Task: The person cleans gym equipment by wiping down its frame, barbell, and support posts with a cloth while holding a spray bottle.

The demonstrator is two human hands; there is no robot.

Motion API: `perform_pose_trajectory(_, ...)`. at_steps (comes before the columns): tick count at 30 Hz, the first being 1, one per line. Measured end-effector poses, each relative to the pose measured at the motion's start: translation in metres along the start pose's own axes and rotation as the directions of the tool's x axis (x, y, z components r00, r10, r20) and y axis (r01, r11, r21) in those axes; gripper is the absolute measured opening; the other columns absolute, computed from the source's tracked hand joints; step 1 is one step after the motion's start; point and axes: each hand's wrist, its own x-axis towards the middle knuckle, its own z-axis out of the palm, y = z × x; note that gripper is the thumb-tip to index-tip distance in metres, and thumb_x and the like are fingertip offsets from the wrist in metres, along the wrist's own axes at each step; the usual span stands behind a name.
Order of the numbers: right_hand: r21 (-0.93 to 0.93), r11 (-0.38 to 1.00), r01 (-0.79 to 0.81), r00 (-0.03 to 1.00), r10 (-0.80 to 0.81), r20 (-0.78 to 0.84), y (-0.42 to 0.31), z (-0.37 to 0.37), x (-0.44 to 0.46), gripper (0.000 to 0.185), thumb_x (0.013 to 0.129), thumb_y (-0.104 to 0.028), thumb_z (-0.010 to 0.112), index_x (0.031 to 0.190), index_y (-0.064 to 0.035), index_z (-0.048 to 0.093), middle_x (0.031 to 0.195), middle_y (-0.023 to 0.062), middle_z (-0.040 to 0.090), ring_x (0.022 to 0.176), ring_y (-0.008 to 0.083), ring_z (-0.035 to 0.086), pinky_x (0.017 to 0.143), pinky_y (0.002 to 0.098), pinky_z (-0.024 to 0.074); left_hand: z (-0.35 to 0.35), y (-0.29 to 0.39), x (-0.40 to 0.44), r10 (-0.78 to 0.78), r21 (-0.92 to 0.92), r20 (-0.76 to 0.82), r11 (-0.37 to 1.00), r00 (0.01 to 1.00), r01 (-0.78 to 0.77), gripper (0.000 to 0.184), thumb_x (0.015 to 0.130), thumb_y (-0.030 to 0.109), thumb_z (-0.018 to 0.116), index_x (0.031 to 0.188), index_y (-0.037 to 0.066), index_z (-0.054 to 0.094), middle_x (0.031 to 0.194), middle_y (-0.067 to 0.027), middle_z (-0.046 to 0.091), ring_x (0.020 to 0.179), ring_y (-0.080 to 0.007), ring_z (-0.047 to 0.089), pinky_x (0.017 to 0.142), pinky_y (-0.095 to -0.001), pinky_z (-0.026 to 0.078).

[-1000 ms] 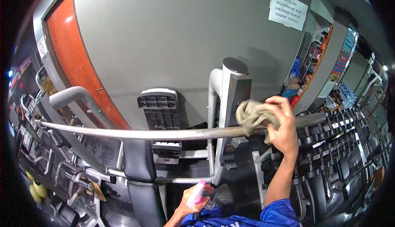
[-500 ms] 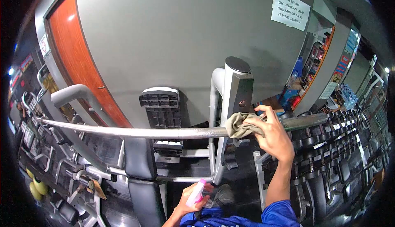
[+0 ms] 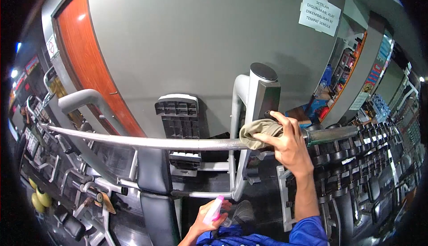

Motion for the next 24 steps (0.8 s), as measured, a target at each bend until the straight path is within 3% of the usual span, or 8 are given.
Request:
perform_pose_trajectory(2,0.102,0.99,-0.098,0.992,0.09,0.085,0.013,0.0,-0.006,0.052,0.07,0.008,0.061,0.108,-0.0251,0.072,0.132,0.0079,0.046,0.116,0.0309,0.044,0.1,0.0416,0.042,-0.001,-0.001,-0.001,-0.015,-0.007,0.003,1.0,1.0,0.015,0.046,0.076,-0.001,0.07,0.12,-0.002,0.057,0.105,-0.0141,0.069,0.09,-0.0224,0.071,0.08,-0.0333,0.055)
perform_pose_trajectory(6,-0.118,0.988,-0.103,0.979,0.121,0.161,0.011,-0.024,-0.004,0.044,0.074,0.005,0.059,0.107,-0.0213,0.071,0.128,0.0079,0.048,0.115,0.0294,0.046,0.1,0.0415,0.0418,-0.002,-0.003,-0.005,-0.034,0.003,0.008,0.999,0.999,0.034,0.046,0.076,-0.003,0.069,0.12,-0.002,0.057,0.106,-0.0144,0.069,0.089,-0.0219,0.07,0.079,-0.0329,0.055)
perform_pose_trajectory(10,-0.202,0.94,-0.276,0.96,0.279,-0.017,0.024,-0.041,-0.006,0.037,0.074,0.005,0.059,0.103,-0.0159,0.07,0.123,0.0084,0.051,0.108,0.0303,0.051,0.09,0.0437,0.0467,-0.004,0.002,-0.007,-0.069,-0.031,-0.026,0.997,0.997,0.068,0.045,0.076,-0.003,0.069,0.119,-0.003,0.057,0.105,-0.0146,0.069,0.088,-0.0216,0.07,0.079,-0.0328,0.055)
perform_pose_trajectory(13,0.049,0.963,-0.266,0.931,0.27,-0.244,0.021,-0.041,-0.005,0.05,0.07,0.013,0.057,0.109,-0.0159,0.067,0.12,0.012,0.051,0.105,0.0309,0.054,0.09,0.0408,0.047,-0.002,-0.001,-0.007,-0.055,-0.045,-0.035,0.998,0.998,0.054,0.044,0.077,-0.003,0.069,0.119,-0.003,0.057,0.105,-0.0145,0.069,0.088,-0.0216,0.07,0.079,-0.0326,0.055)
perform_pose_trajectory(15,0.217,0.971,-0.102,0.933,0.169,-0.318,0.022,-0.031,-0.004,0.06,0.065,0.015,0.058,0.114,-0.0171,0.066,0.12,0.0134,0.049,0.106,0.0301,0.054,0.092,0.0379,0.0462,-0.002,-0.002,-0.003,-0.041,-0.023,0.003,0.999,0.999,0.041,0.044,0.077,-0.004,0.069,0.119,-0.003,0.057,0.106,-0.0146,0.069,0.089,-0.0214,0.07,0.079,-0.0324,0.055)
perform_pose_trajectory(18,0.243,0.969,0.049,0.999,-0.044,-0.026,0.019,-0.003,0.002,0.059,0.065,0.011,0.061,0.112,-0.0246,0.069,0.129,0.0099,0.046,0.113,0.0289,0.048,0.097,0.0383,0.0444,-0.001,0.001,0.001,-0.012,-0.019,0.042,1.0,0.999,0.013,0.045,0.076,-0.004,0.069,0.119,-0.003,0.057,0.106,-0.0147,0.068,0.089,-0.0212,0.07,0.08,-0.0323,0.055)
perform_pose_trajectory(20,0.049,0.998,0.05,0.995,-0.054,0.078,0.018,0.009,0.001,0.054,0.069,0.006,0.061,0.111,-0.0267,0.07,0.131,0.0072,0.046,0.117,0.0282,0.045,0.099,0.0383,0.0434,0.0,0.003,0.004,-0.001,-0.045,0.044,0.999,0.999,0.003,0.045,0.076,-0.004,0.069,0.12,-0.003,0.057,0.107,-0.0149,0.068,0.089,-0.0212,0.07,0.08,-0.0324,0.055)
perform_pose_trajectory(24,-0.123,0.991,0.058,0.997,-0.051,0.063,0.019,-0.008,-0.001,0.047,0.071,0.003,0.063,0.107,-0.0261,0.071,0.127,0.0056,0.047,0.117,0.0272,0.044,0.1,0.0388,0.0414,-0.001,0.003,0.003,-0.019,-0.082,0.038,0.996,0.999,0.022,0.046,0.076,-0.004,0.069,0.12,-0.003,0.056,0.106,-0.0146,0.068,0.089,-0.0209,0.07,0.08,-0.0325,0.056)
